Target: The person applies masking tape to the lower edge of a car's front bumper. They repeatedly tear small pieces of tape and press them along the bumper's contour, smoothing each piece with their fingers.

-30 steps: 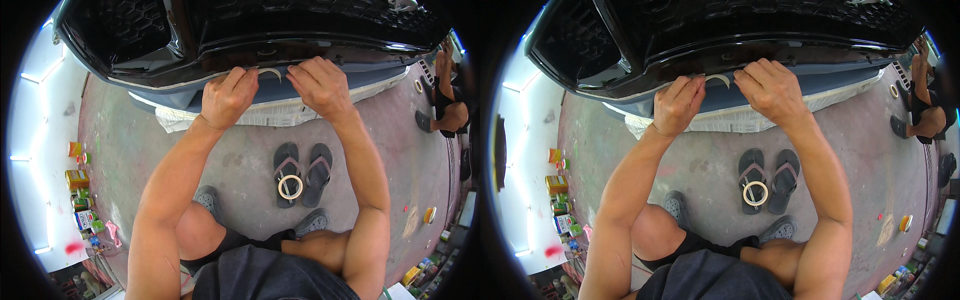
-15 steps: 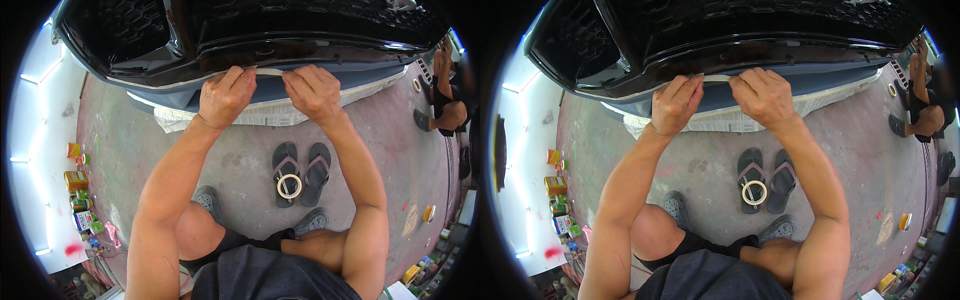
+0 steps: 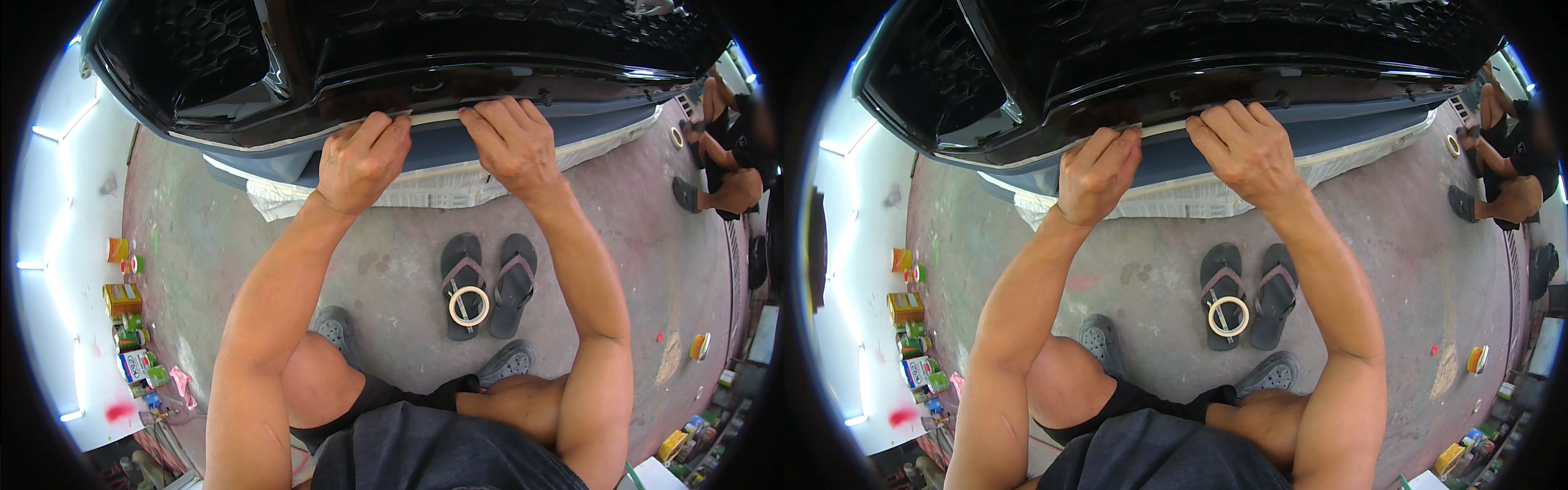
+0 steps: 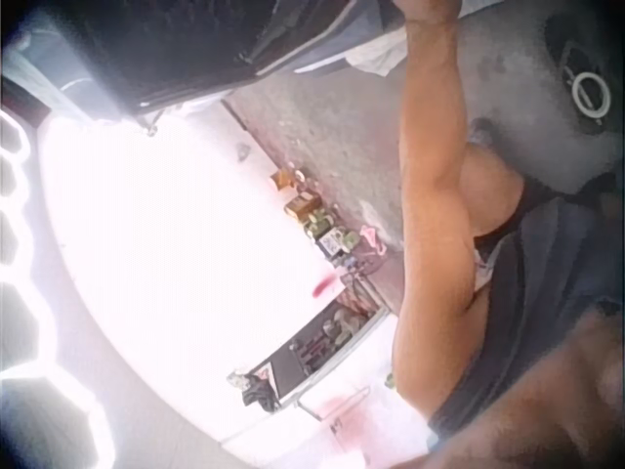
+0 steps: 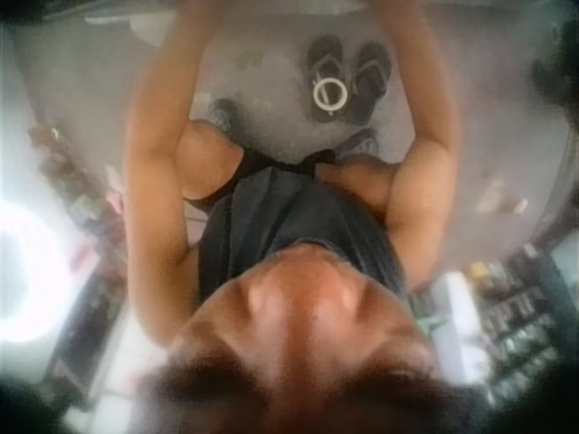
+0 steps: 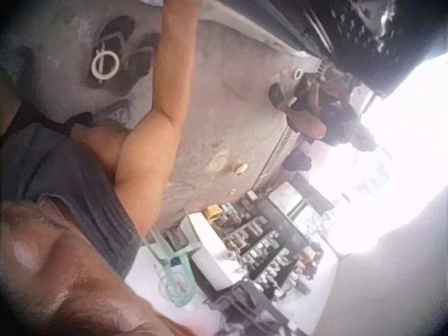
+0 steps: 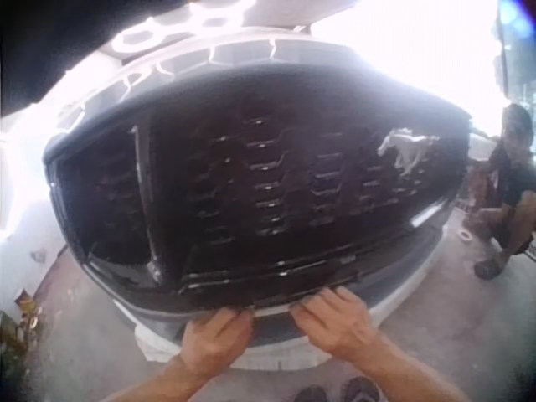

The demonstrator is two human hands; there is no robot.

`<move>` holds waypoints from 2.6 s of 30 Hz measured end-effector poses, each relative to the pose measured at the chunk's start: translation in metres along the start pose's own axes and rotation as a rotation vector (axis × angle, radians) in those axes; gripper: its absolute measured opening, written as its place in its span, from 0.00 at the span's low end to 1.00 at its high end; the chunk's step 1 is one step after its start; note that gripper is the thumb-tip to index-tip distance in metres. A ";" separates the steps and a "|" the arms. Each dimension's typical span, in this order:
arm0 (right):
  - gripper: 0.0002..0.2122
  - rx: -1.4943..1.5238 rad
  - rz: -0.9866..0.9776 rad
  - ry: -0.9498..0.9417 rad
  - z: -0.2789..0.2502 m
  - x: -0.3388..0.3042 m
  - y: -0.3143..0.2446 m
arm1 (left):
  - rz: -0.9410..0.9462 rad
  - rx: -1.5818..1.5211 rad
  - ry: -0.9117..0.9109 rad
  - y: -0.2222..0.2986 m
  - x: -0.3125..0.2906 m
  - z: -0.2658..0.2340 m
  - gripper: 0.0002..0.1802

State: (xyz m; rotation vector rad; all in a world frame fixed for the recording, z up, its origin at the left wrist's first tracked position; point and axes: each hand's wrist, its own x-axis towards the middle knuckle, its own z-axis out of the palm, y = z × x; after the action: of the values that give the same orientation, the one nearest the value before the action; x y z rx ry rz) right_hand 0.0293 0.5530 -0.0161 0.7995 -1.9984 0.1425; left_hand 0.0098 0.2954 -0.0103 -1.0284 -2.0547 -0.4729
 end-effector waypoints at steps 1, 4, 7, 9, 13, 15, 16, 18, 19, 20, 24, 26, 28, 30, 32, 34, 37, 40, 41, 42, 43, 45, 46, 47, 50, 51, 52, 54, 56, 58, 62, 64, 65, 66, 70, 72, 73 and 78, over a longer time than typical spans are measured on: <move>0.13 -0.008 0.003 -0.012 0.000 0.000 0.000 | -0.002 -0.001 -0.006 0.000 0.000 0.000 0.10; 0.13 -0.002 0.006 -0.005 0.004 -0.003 0.002 | -0.006 0.002 -0.018 0.001 -0.001 0.001 0.10; 0.14 0.048 0.034 0.012 0.002 -0.001 0.001 | -0.008 -0.004 -0.006 0.001 -0.001 0.002 0.10; 0.14 0.049 0.035 0.021 0.002 0.000 0.001 | -0.014 -0.016 -0.004 0.001 0.000 0.002 0.10; 0.13 0.059 0.038 0.031 0.004 0.000 0.000 | -0.020 -0.003 -0.013 0.001 0.000 0.000 0.10; 0.14 0.036 0.045 -0.005 0.005 -0.002 -0.001 | -0.013 0.006 -0.012 0.001 0.000 0.000 0.10; 0.14 0.026 0.049 -0.023 0.005 -0.003 0.000 | -0.011 0.002 -0.012 0.001 0.000 -0.001 0.10; 0.15 0.009 0.042 -0.010 0.005 -0.004 0.002 | -0.007 -0.006 -0.010 0.002 0.001 0.000 0.11; 0.15 0.002 0.038 -0.004 0.005 -0.004 0.003 | -0.008 -0.005 -0.011 0.002 0.001 0.001 0.11; 0.15 0.005 0.038 -0.001 0.005 -0.004 0.003 | -0.010 -0.004 -0.013 0.002 0.001 0.002 0.11; 0.15 0.026 0.038 0.005 0.005 -0.003 0.002 | -0.012 -0.005 -0.017 0.002 0.002 0.000 0.12; 0.15 0.033 0.041 0.006 0.006 -0.002 0.001 | -0.019 0.007 -0.006 0.001 0.001 0.000 0.12; 0.15 0.034 0.049 0.006 0.007 -0.001 0.000 | -0.026 0.006 -0.005 0.001 0.000 0.000 0.12; 0.15 0.029 0.050 0.009 0.008 -0.002 0.000 | -0.032 -0.005 -0.014 0.001 0.000 0.000 0.12; 0.15 0.031 0.052 0.009 0.008 -0.003 0.001 | -0.035 -0.017 -0.020 0.000 -0.001 0.000 0.12; 0.15 0.038 0.057 0.004 0.007 -0.002 0.001 | -0.036 -0.024 -0.024 0.000 -0.001 -0.001 0.12; 0.14 0.040 0.063 0.008 0.007 -0.003 0.002 | -0.041 -0.037 -0.019 0.001 0.000 -0.001 0.12; 0.14 0.045 0.061 0.006 0.006 0.000 0.000 | -0.059 -0.052 -0.006 0.000 -0.002 -0.003 0.12; 0.14 0.046 0.060 0.009 0.007 -0.001 0.000 | -0.065 -0.052 -0.003 0.000 -0.002 -0.003 0.13; 0.14 0.047 0.058 0.011 0.007 -0.001 0.001 | -0.071 -0.053 0.001 0.001 -0.002 -0.003 0.13; 0.14 0.048 0.057 0.014 0.008 -0.001 0.001 | -0.068 -0.057 -0.003 0.001 -0.002 -0.003 0.13; 0.14 0.047 0.057 0.022 0.008 -0.001 0.001 | -0.059 -0.064 -0.009 0.002 0.000 -0.005 0.13; 0.14 0.046 0.057 0.026 0.008 -0.002 0.001 | -0.038 -0.063 -0.004 0.002 0.001 -0.004 0.13; 0.14 0.045 0.058 0.026 0.008 -0.002 0.001 | -0.018 -0.061 0.001 0.001 0.002 -0.002 0.13; 0.13 0.047 0.062 0.032 0.008 -0.001 0.001 | 0.008 -0.047 -0.010 -0.001 0.000 -0.001 0.13; 0.13 0.053 0.063 0.037 0.008 -0.001 0.001 | 0.010 -0.039 -0.019 -0.002 -0.001 -0.001 0.13; 0.13 0.059 0.065 0.042 0.009 0.000 0.001 | 0.007 -0.034 -0.019 -0.002 0.000 -0.002 0.13; 0.13 0.075 0.072 0.052 0.009 -0.001 0.001 | -0.001 -0.030 -0.018 -0.001 0.001 -0.002 0.12; 0.12 0.081 0.074 0.053 0.009 -0.001 0.002 | -0.011 -0.036 -0.011 0.000 0.002 -0.002 0.11; 0.12 0.077 0.071 0.045 0.008 0.000 0.002 | -0.019 -0.039 -0.010 0.000 0.002 -0.001 0.11; 0.12 0.059 0.063 0.039 0.008 0.001 0.003 | -0.023 -0.044 -0.015 0.000 0.002 -0.002 0.10; 0.12 0.050 0.070 0.029 0.006 0.001 0.003 | -0.022 -0.047 -0.014 0.000 0.003 -0.001 0.10; 0.12 0.048 0.065 0.031 0.006 0.000 0.004 | -0.023 -0.048 -0.015 0.000 0.003 0.000 0.09; 0.12 0.045 0.060 0.032 0.007 0.000 0.005 | -0.024 -0.048 -0.015 0.000 0.003 0.001 0.09; 0.11 0.036 0.056 0.025 0.007 0.004 0.001 | -0.026 -0.038 -0.016 -0.002 0.002 -0.003 0.09; 0.11 0.017 0.051 0.023 0.005 0.005 0.002 | -0.029 -0.044 -0.015 -0.001 0.003 -0.004 0.09; 0.11 0.008 0.048 0.023 0.005 0.005 0.002 | -0.028 -0.053 -0.015 -0.001 0.004 -0.003 0.09; 0.09 0.036 0.075 0.047 0.003 0.008 0.000 | -0.048 -0.081 -0.012 0.001 0.004 -0.002 0.09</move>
State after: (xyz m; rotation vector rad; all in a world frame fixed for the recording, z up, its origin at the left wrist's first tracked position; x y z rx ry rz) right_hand 0.0241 0.5481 -0.0115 0.7375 -1.9870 0.2391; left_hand 0.0096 0.2969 -0.0057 -1.0334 -2.0894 -0.5807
